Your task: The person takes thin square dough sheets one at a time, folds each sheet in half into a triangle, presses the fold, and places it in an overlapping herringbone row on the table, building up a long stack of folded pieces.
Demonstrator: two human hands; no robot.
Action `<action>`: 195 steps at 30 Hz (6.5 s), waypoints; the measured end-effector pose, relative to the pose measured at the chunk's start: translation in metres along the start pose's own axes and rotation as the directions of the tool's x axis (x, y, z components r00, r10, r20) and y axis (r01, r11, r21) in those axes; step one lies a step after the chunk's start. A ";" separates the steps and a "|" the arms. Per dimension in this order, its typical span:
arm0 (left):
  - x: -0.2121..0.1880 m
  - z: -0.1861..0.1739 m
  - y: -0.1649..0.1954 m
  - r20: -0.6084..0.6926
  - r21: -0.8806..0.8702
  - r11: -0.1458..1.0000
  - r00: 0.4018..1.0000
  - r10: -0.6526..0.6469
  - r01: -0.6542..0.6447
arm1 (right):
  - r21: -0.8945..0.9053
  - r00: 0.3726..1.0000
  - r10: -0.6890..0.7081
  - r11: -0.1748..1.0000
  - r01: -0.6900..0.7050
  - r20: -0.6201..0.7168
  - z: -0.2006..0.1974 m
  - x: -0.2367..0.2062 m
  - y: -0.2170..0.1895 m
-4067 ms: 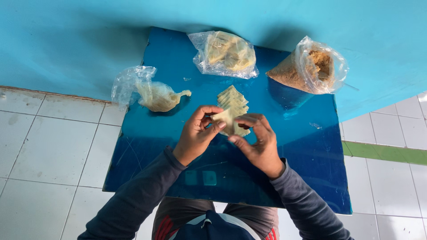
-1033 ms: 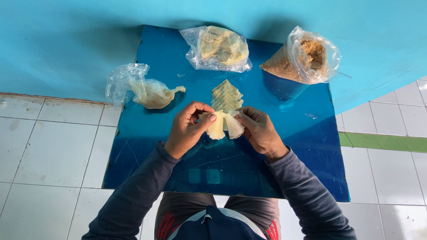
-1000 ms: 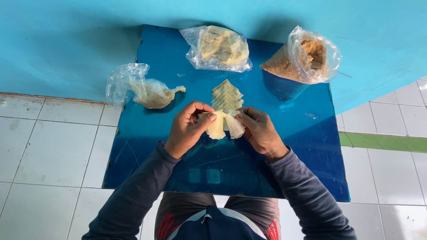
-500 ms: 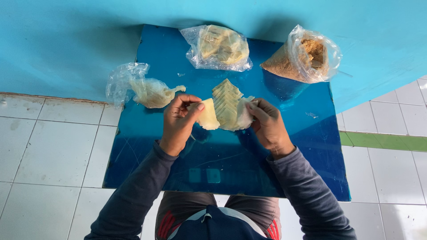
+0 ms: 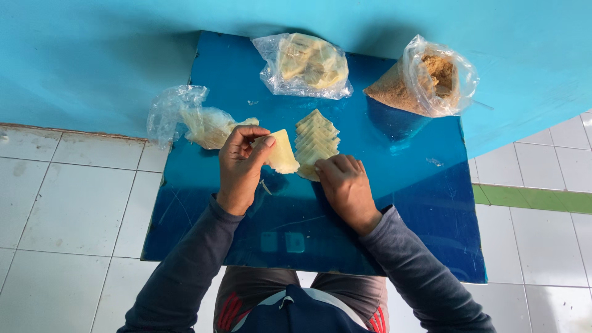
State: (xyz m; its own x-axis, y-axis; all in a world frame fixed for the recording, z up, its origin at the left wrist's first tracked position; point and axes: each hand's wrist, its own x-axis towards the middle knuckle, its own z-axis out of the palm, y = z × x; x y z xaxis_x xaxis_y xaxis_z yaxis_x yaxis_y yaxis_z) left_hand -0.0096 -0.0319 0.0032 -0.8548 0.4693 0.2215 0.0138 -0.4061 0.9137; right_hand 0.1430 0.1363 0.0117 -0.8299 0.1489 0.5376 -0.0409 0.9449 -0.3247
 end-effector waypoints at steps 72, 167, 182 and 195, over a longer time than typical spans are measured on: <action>-0.017 0.016 -0.018 0.424 0.099 0.993 0.901 -0.095 0.058 | 0.882 0.803 0.443 0.055 -0.469 0.399 -0.003 -0.008 0.009; -0.018 0.010 -0.014 0.417 0.028 0.991 0.900 -0.128 0.128 | 0.916 0.821 0.440 -0.008 -0.400 0.363 -0.003 -0.018 0.012; -0.009 0.001 -0.012 0.235 -0.216 0.958 0.962 -0.135 0.188 | 0.937 0.737 0.585 -0.139 -0.319 0.338 -0.027 -0.006 0.035; -0.005 -0.003 -0.008 0.181 -0.256 0.957 0.979 -0.095 0.140 | -0.169 0.984 -0.148 0.972 0.163 0.099 -0.010 -0.016 -0.006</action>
State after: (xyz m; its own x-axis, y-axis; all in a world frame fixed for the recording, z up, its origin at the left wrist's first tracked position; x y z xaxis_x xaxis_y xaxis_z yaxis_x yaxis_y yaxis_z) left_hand -0.0068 -0.0334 -0.0059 -0.7439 0.6400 0.1921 -0.2392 -0.5235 0.8178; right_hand 0.1618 0.1308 0.0128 -0.8657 -0.0224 0.5000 -0.0811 0.9921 -0.0959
